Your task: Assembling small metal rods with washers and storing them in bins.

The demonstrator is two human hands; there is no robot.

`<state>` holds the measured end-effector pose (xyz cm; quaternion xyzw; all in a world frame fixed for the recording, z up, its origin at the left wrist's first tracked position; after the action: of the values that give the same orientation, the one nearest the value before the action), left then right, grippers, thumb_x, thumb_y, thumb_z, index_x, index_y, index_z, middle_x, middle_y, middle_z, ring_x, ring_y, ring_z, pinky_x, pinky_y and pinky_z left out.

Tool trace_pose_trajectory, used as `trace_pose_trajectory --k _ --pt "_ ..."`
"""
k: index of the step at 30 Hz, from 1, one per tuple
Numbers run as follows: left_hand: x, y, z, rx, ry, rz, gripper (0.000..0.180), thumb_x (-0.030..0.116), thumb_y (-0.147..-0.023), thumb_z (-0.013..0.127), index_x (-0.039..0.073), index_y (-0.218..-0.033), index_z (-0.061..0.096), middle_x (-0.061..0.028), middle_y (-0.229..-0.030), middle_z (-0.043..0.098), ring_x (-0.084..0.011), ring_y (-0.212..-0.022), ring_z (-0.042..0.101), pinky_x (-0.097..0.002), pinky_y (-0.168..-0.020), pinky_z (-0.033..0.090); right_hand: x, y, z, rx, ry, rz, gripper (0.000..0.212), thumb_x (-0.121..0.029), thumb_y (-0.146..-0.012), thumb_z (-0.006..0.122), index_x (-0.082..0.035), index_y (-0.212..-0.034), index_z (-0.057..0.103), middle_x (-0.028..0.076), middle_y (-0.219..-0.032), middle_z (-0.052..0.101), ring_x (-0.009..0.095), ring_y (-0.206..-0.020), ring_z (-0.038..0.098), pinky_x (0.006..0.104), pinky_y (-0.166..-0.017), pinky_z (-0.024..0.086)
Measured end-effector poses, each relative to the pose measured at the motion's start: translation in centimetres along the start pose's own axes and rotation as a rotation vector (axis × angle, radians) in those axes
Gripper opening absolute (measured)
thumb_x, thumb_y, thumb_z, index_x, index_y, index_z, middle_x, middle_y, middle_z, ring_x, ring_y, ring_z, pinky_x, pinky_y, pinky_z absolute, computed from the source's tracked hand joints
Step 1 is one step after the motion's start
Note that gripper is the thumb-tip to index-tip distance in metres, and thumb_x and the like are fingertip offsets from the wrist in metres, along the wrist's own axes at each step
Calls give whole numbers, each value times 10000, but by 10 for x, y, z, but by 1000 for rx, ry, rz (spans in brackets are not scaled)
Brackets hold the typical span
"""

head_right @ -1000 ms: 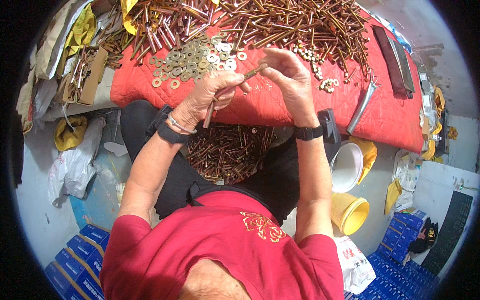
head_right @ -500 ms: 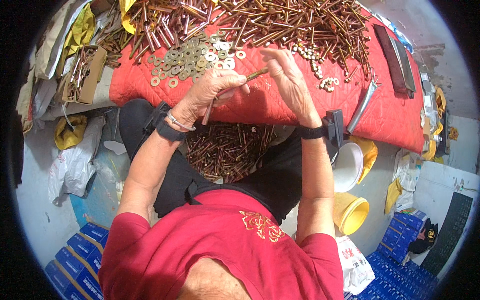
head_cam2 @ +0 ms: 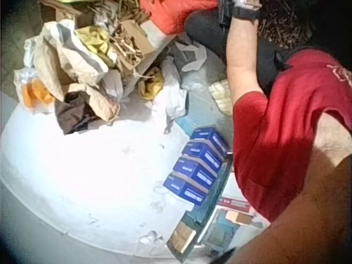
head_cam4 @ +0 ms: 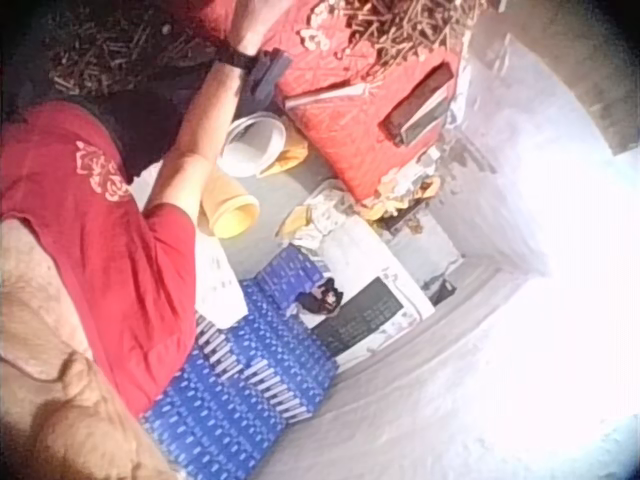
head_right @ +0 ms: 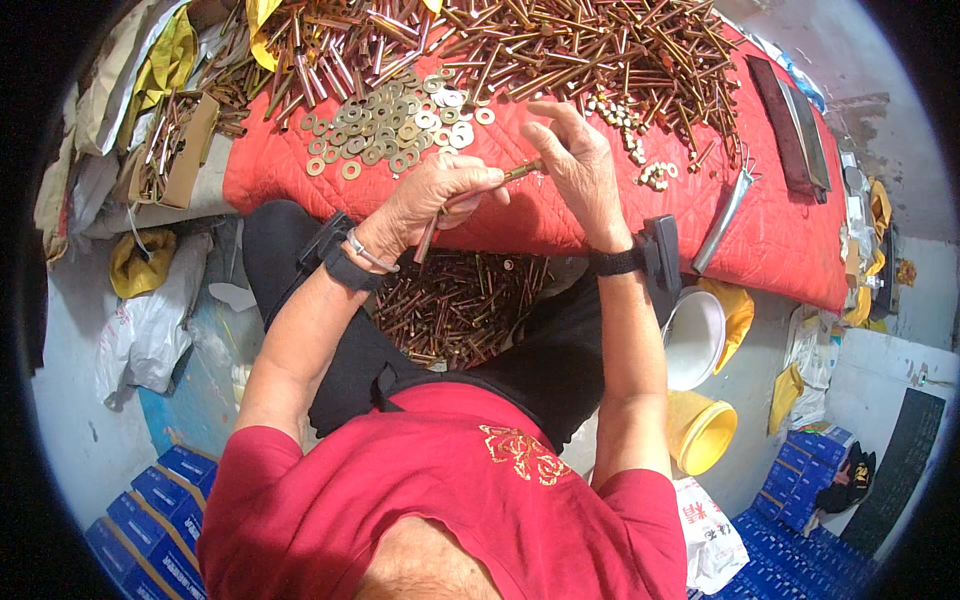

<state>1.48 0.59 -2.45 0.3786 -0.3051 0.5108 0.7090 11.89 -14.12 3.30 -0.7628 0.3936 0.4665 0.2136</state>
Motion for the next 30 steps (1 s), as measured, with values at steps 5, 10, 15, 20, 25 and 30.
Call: trace_pose_trajectory --k 5,10,15,20,25,30 --pt "4 -3 -11 -12 151 -17 264 244 -916 583 5 -836 660 97 -487 375 -10 -371 299 -200 -344 183 -1 3 16 97 -235 -289 272 -31 -900 555 -62 -1165 611 -20 -706 526 59 -669 484 221 -618 441" --pt "11 -13 3 43 -300 48 287 305 -894 599 39 -821 681 31 -568 504 -30 -441 348 -222 -407 269 5 8 -5 17 62 -325 243 -40 -932 499 -43 -1139 626 11 -861 611 94 -720 505 238 -643 429" --pt "2 4 -13 160 -180 -71 252 259 -916 585 30 -842 657 66 -542 481 -7 -396 330 -189 -369 217 23 -1 13 -316 -388 4 366 -236 -961 522 -53 -1278 523 49 -919 603 131 -825 562 295 -751 480" --pt "-5 -16 -7 -16 126 -30 292 211 -966 508 -55 -914 616 55 -468 358 -31 -344 288 -185 -306 224 31 2 8 82 -110 -549 303 -186 -914 521 -38 -1173 575 170 -1082 610 285 -1006 591 392 -843 465" --pt "-12 -21 -4 -77 126 -74 325 217 -987 475 -77 -933 603 41 -473 366 -37 -346 285 -187 -314 236 42 13 7 174 51 -337 299 -339 -915 547 -86 -1051 629 148 -867 671 333 -850 640 444 -733 488" --pt "-15 -23 -17 -95 218 -95 340 238 -990 466 -72 -953 599 41 -473 357 -38 -348 275 -196 -316 232 40 12 6 316 19 -496 234 -149 -846 614 -85 -1072 617 123 -987 632 306 -793 643 398 -714 500"
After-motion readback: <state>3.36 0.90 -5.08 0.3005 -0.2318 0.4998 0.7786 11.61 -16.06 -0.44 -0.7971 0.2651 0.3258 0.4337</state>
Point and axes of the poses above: each hand's wrist, its own y-axis away from the middle knuckle, its own z-axis out of the palm, x = y × z, the point moved 2 cm from there along -y, towards the middle knuckle
